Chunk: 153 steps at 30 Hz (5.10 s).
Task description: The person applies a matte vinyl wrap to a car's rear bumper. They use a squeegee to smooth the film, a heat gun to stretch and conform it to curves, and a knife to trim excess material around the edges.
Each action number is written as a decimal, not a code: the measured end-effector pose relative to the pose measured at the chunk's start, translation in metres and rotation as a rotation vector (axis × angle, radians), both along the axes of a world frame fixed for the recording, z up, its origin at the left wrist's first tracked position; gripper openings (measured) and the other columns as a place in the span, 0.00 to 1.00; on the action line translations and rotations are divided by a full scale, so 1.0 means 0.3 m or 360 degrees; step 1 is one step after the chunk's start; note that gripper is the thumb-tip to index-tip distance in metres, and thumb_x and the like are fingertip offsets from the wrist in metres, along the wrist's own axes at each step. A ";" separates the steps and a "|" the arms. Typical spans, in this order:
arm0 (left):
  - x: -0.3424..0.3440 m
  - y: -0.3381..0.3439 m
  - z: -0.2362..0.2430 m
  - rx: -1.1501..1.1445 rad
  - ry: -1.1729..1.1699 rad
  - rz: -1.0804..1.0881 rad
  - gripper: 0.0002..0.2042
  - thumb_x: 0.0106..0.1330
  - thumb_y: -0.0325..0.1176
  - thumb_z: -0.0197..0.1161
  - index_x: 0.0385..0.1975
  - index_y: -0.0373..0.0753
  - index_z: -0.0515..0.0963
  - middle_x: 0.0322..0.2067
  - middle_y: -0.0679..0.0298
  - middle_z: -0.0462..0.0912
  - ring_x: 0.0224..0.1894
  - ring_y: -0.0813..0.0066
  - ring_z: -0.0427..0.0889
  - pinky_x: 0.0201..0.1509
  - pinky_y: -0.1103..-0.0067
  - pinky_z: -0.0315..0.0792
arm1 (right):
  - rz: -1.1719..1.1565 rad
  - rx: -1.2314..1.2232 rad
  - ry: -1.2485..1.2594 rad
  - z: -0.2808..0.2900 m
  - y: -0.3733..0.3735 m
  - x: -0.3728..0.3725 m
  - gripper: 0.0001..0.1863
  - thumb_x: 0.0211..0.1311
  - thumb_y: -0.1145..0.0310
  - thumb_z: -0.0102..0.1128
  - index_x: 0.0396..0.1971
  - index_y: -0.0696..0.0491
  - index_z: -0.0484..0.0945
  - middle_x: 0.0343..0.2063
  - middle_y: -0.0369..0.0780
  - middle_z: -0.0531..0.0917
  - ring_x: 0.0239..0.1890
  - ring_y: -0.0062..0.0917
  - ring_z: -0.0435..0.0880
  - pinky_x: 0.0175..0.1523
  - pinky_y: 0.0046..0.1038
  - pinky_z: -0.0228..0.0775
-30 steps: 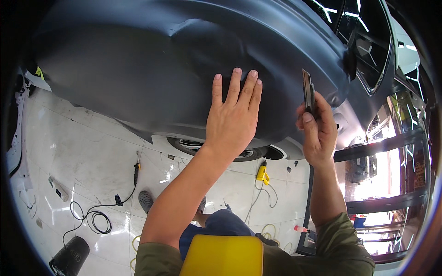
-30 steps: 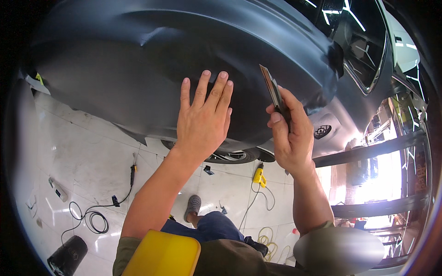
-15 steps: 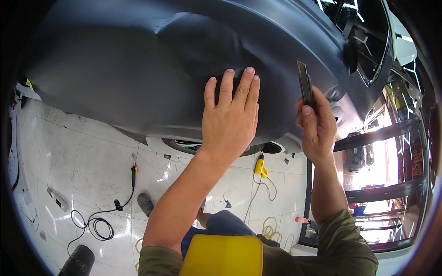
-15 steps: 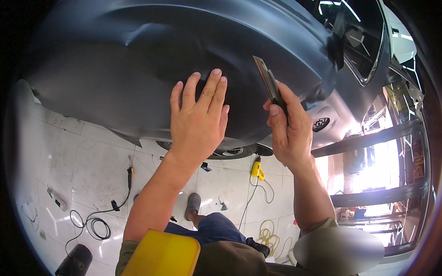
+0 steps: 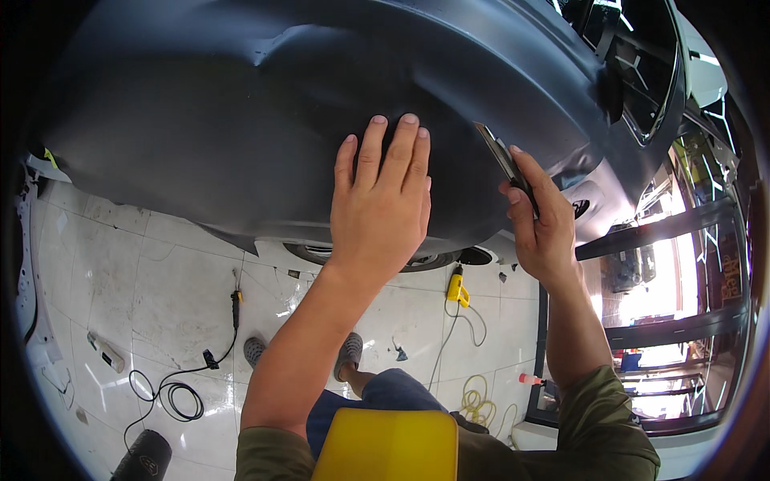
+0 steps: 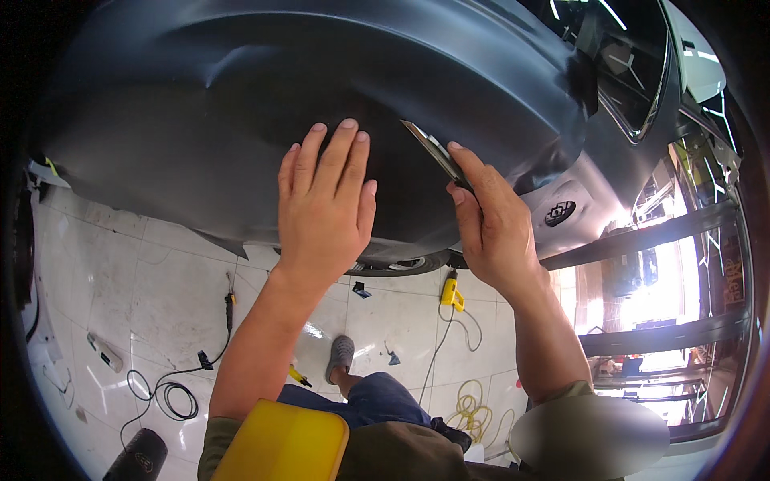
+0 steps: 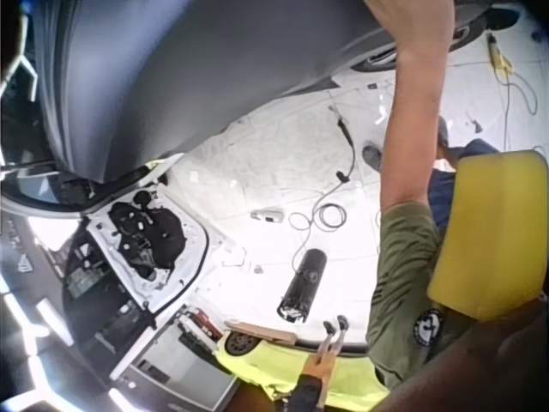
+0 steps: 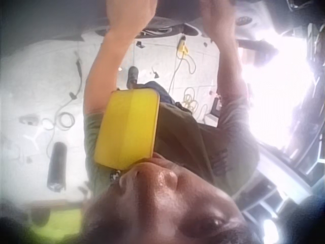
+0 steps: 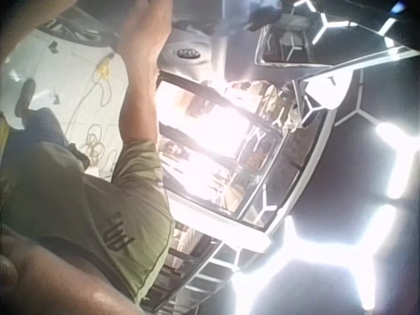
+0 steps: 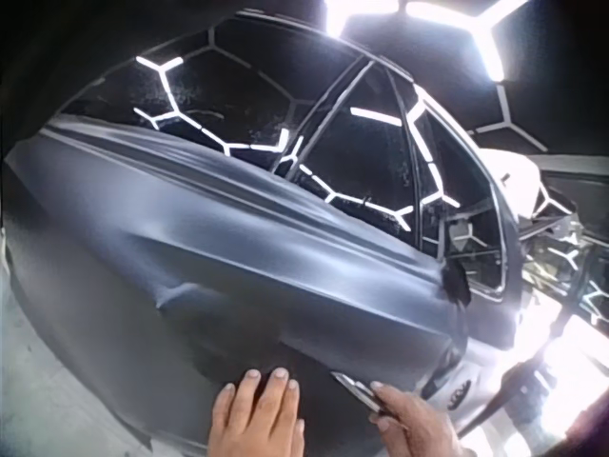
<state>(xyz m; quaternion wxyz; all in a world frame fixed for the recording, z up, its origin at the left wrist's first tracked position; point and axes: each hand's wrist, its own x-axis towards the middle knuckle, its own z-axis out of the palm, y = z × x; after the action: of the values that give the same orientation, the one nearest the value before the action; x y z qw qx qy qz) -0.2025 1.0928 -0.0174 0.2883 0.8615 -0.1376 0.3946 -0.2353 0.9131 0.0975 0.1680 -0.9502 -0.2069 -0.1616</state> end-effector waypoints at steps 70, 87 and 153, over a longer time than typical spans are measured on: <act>0.109 0.385 0.018 -0.0483 -0.0146 0.0222 0.25 0.60 0.31 0.63 0.58 0.31 0.70 0.59 0.52 0.73 0.57 0.48 0.69 0.64 0.64 0.63 | 0.0958 -0.1513 -0.0806 0.254 0.666 0.393 0.22 0.55 0.77 0.61 0.53 0.51 0.76 0.29 0.38 0.75 0.28 0.31 0.79 0.31 0.32 0.71; 0.111 0.380 0.006 -0.0462 -0.0156 0.0252 0.25 0.61 0.31 0.63 0.59 0.31 0.71 0.59 0.52 0.74 0.58 0.48 0.69 0.64 0.64 0.64 | 0.0965 -0.1635 -0.0884 0.260 0.673 0.398 0.21 0.57 0.74 0.61 0.53 0.50 0.77 0.28 0.36 0.74 0.25 0.28 0.77 0.28 0.30 0.69; 0.242 0.528 0.065 -0.1203 0.0265 0.0315 0.47 0.60 0.39 0.66 0.74 0.42 0.40 0.73 0.42 0.28 0.74 0.37 0.24 0.71 0.45 0.30 | 0.0422 -0.0248 -0.0165 0.142 0.386 0.195 0.17 0.62 0.80 0.54 0.51 0.56 0.76 0.23 0.41 0.69 0.23 0.28 0.69 0.30 0.27 0.61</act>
<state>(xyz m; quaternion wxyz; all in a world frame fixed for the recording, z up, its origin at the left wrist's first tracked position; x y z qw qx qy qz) -0.1300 1.2511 0.0022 0.5556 0.7329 0.1249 0.3722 -0.1767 1.0288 0.1400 0.1026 -0.9152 -0.3507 -0.1701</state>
